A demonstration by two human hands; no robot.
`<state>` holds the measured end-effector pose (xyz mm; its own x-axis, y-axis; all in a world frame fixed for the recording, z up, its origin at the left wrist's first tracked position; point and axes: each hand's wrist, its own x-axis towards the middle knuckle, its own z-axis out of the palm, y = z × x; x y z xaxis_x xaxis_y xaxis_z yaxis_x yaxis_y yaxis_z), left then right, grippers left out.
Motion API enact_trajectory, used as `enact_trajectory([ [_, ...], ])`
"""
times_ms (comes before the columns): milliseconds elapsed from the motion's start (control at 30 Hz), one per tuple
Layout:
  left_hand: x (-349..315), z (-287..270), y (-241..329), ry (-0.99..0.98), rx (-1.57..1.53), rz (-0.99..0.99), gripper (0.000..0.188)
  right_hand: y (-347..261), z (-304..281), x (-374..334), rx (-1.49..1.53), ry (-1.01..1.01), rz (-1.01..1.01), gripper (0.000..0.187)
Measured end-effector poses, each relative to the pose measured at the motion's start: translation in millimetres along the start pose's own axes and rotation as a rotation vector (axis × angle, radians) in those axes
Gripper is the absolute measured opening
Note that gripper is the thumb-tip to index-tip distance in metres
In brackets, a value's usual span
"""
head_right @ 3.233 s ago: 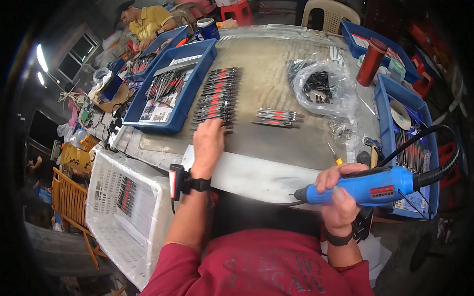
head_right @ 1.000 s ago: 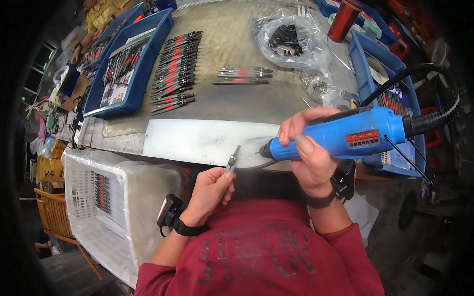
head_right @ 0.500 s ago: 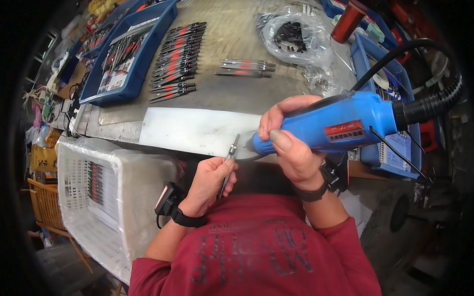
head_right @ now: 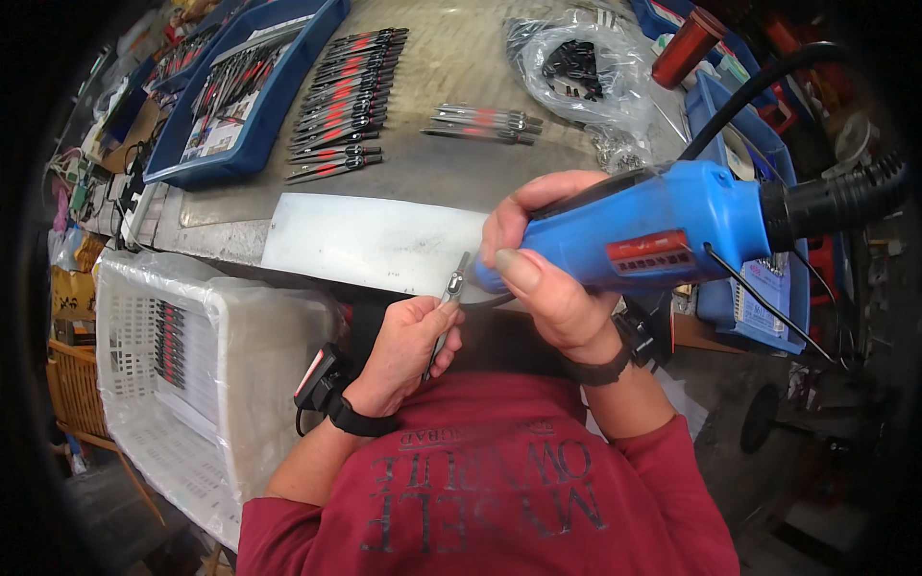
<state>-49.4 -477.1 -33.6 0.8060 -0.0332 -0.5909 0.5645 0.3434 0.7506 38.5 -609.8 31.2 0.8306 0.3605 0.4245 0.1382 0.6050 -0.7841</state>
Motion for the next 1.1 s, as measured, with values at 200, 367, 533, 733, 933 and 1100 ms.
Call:
enact_trajectory([
  [200,0,0,0,-0.003,0.003,0.003,0.020,2,3,2,-0.016,-0.021,0.022,0.044],
  [367,0,0,-1,-0.019,-0.013,0.023,0.020,4,4,2,-0.041,-0.001,0.014,0.044],
  [533,0,0,-1,-0.007,0.007,0.014,0.020,4,4,1,-0.035,0.004,0.030,0.045],
  [733,-1,1,0,-0.002,0.007,0.014,0.020,5,5,2,-0.254,-0.016,0.024,0.042],
  [933,1,1,-1,-0.003,-0.002,0.019,0.020,15,10,7,-0.497,-0.103,-0.006,0.041],
  [1100,3,1,-2,0.005,-0.022,-0.001,0.022,18,13,14,-0.549,-0.139,0.013,0.036],
])
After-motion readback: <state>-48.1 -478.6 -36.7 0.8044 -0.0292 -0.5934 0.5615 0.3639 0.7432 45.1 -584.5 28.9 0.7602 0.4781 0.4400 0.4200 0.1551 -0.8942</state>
